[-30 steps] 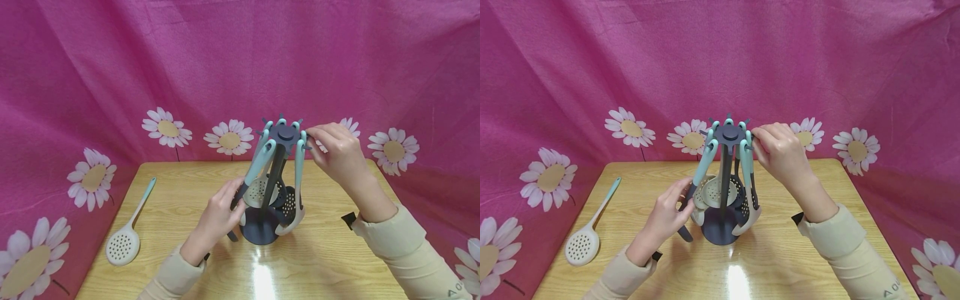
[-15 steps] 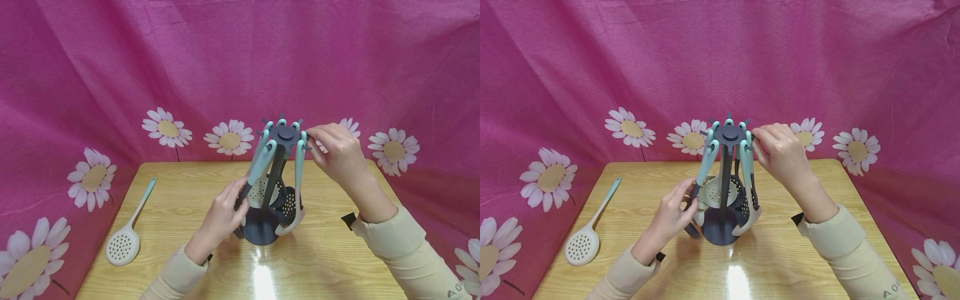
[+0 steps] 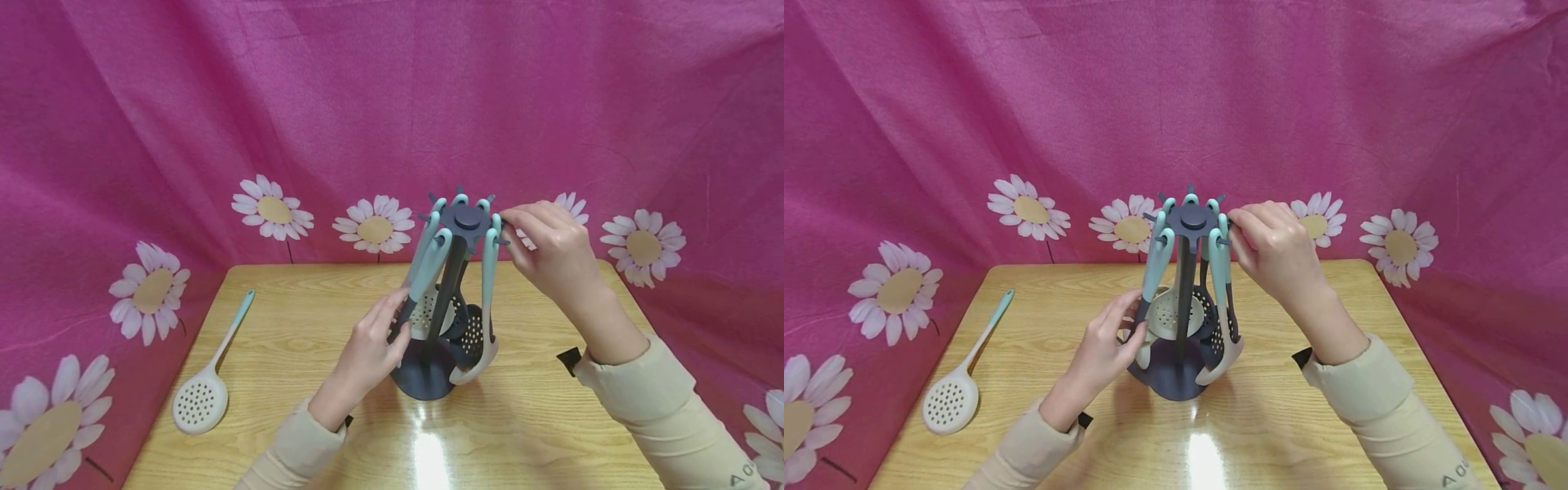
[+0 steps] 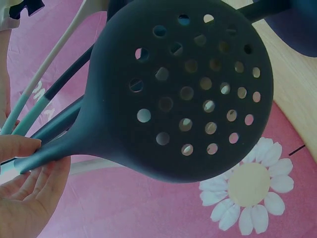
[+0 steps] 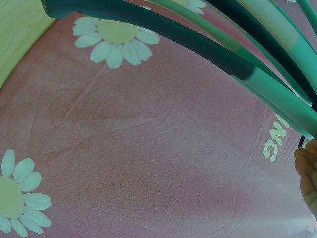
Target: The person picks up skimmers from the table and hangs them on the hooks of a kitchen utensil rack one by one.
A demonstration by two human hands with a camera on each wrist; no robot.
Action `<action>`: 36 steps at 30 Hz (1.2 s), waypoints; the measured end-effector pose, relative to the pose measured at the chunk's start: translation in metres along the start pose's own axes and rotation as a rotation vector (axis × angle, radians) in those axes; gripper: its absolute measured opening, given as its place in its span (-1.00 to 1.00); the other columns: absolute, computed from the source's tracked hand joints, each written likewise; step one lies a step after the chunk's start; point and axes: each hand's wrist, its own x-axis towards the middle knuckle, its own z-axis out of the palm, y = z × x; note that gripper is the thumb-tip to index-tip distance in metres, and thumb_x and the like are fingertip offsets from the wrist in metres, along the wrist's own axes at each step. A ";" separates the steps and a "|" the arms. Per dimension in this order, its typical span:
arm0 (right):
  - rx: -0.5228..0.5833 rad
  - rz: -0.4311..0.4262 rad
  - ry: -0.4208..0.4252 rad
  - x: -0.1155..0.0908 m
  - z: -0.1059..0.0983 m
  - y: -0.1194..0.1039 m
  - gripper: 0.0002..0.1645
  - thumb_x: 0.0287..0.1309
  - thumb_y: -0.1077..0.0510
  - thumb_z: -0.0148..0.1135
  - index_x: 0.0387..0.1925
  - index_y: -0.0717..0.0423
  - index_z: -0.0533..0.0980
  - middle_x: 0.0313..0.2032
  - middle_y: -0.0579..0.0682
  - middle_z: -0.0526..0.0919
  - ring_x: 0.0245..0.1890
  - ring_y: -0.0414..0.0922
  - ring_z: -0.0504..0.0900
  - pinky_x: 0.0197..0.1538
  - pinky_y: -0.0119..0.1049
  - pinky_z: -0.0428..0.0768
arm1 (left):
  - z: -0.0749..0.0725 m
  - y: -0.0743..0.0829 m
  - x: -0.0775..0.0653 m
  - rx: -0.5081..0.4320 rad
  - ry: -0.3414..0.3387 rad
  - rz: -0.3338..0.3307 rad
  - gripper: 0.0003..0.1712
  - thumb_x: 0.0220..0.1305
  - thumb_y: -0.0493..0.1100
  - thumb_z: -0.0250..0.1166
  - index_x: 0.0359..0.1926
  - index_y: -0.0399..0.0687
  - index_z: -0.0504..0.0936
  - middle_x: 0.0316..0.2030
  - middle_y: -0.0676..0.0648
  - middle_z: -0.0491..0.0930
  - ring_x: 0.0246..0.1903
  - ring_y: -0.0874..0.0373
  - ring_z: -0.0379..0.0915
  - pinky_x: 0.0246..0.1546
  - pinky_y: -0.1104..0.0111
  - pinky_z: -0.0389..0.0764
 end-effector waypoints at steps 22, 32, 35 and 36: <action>0.001 -0.002 0.011 0.000 0.000 0.001 -0.84 -0.07 0.40 0.23 -0.35 0.37 0.57 -0.43 0.20 0.63 -0.45 0.06 0.55 -0.30 -0.10 0.53 | 0.010 -0.002 -0.003 -0.042 0.030 0.007 -0.40 -0.03 -0.45 0.29 0.10 -0.30 0.35 -0.19 -0.21 0.53 -0.35 0.07 0.53 -0.41 0.36 0.61; -0.004 -0.010 0.000 0.000 -0.001 0.001 -0.83 -0.09 0.41 0.25 -0.34 0.37 0.57 -0.43 0.20 0.63 -0.44 0.06 0.55 -0.30 -0.12 0.52 | 0.010 -0.001 -0.009 -0.016 0.094 0.045 -0.41 -0.03 -0.40 0.30 0.10 -0.30 0.38 -0.08 -0.21 0.48 -0.16 0.02 0.49 -0.11 0.31 0.55; 0.005 -0.006 0.012 0.000 0.000 0.000 -0.82 -0.09 0.42 0.25 -0.33 0.36 0.57 -0.43 0.19 0.63 -0.46 0.05 0.54 -0.33 -0.13 0.50 | 0.012 -0.002 -0.016 -0.018 0.203 0.093 -0.57 0.07 -0.33 0.23 0.01 -0.34 0.43 -0.10 -0.23 0.46 -0.11 -0.03 0.44 -0.04 0.35 0.49; 0.011 -0.004 0.021 -0.001 0.000 0.000 -0.81 -0.10 0.43 0.24 -0.33 0.36 0.57 -0.43 0.19 0.63 -0.46 0.04 0.53 -0.34 -0.14 0.50 | 0.013 -0.002 -0.018 -0.027 0.247 0.107 -0.62 0.10 -0.31 0.20 -0.03 -0.36 0.44 -0.13 -0.24 0.45 -0.12 -0.04 0.42 -0.03 0.37 0.47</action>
